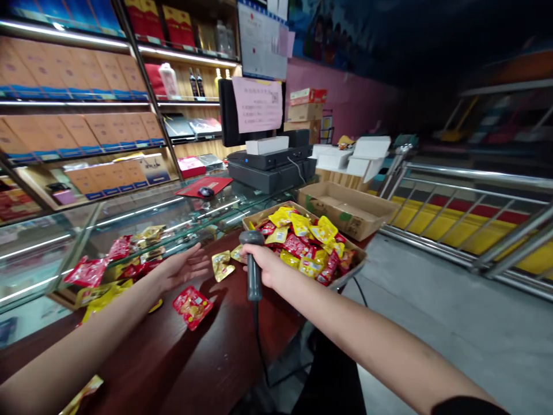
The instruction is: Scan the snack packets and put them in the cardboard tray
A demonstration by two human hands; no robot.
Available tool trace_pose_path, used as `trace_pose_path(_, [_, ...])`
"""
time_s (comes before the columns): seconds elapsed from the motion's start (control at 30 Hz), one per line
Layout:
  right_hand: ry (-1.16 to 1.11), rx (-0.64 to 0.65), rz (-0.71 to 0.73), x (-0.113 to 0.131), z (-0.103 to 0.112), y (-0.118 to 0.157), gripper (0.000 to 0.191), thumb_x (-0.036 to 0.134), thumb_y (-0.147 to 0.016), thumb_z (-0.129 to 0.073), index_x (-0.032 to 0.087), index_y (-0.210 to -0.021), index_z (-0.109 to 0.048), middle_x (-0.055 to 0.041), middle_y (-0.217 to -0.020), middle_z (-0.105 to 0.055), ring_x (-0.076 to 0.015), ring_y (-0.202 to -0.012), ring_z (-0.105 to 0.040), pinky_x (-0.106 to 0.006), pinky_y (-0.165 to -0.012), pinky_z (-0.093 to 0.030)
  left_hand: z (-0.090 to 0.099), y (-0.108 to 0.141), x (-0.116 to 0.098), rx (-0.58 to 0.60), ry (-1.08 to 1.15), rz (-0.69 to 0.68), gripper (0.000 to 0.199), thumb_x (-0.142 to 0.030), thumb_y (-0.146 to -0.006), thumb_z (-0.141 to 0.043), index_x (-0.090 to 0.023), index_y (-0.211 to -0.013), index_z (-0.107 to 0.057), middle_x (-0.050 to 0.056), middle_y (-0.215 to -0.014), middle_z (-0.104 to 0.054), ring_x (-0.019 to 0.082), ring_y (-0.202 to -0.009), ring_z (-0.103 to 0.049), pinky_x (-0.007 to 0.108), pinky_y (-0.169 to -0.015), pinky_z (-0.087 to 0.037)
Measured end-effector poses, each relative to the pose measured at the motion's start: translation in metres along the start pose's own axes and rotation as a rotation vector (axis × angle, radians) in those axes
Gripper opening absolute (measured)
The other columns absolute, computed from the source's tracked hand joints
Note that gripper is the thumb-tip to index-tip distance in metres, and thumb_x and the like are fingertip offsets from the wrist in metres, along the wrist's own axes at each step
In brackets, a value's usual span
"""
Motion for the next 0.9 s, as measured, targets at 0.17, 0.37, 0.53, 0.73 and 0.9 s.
trace_pose_path(0.17, [0.100,-0.044,-0.064,-0.021,-0.022,-0.044,0.006,0.011,-0.068,-0.057,0.015,-0.064,-0.056,0.0010,-0.058,-0.056,-0.0095,-0.059,-0.055,-0.021,-0.060,-0.046,0.027,-0.017,0.009,-0.028,0.012,0.032,0.034,-0.038,-0.081,-0.063,-0.011,-0.102,-0.058,0.018,-0.120,-0.056,0.026,-0.109,-0.058,0.039,-0.088,-0.052])
trace_pose_path(0.37, [0.168,-0.071,-0.115,-0.038,-0.027,-0.080,0.010,0.012,-0.066,-0.060,0.016,-0.061,-0.053,0.0020,-0.054,-0.053,-0.0088,-0.050,-0.048,-0.021,-0.050,-0.040,0.028,-0.040,0.023,-0.027,0.041,0.115,0.033,-0.039,-0.085,-0.058,-0.015,-0.107,-0.056,0.017,-0.127,-0.054,0.027,-0.114,-0.055,0.040,-0.087,-0.051])
trace_pose_path(0.53, [0.205,-0.068,-0.156,-0.042,-0.029,-0.090,0.006,0.011,-0.067,-0.060,0.015,-0.064,-0.056,0.0014,-0.055,-0.055,-0.0086,-0.050,-0.049,-0.020,-0.050,-0.041,0.014,-0.055,0.035,0.076,0.037,0.126,0.025,-0.036,-0.087,-0.055,-0.015,-0.099,-0.061,0.014,-0.111,-0.065,0.020,-0.094,-0.065,0.032,-0.080,-0.054])
trace_pose_path(0.73, [0.189,-0.011,-0.163,-0.036,-0.031,-0.076,0.013,0.011,-0.070,-0.055,0.014,-0.058,-0.052,0.0012,-0.051,-0.052,-0.0070,-0.048,-0.048,-0.018,-0.050,-0.042,0.006,-0.056,0.039,0.042,-0.023,-0.002,0.025,-0.010,-0.077,-0.066,-0.014,-0.101,-0.058,0.011,-0.099,-0.069,0.018,-0.080,-0.068,0.039,-0.081,-0.055])
trace_pose_path(0.9, [0.155,0.019,-0.078,-0.031,-0.029,-0.056,0.010,0.010,-0.069,-0.055,0.014,-0.061,-0.054,0.0022,-0.052,-0.053,-0.0064,-0.049,-0.050,-0.017,-0.052,-0.044,-0.003,-0.048,0.038,0.126,0.000,-0.038,0.031,0.001,-0.071,-0.066,-0.011,-0.099,-0.060,0.011,-0.090,-0.071,0.021,-0.078,-0.070,0.041,-0.081,-0.056])
Point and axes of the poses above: each hand's wrist, its own y-axis away from the middle knuckle, its own z-axis out of the back of the hand, x = y × z, the point moved 3 cm from there along -y, towards the middle knuckle
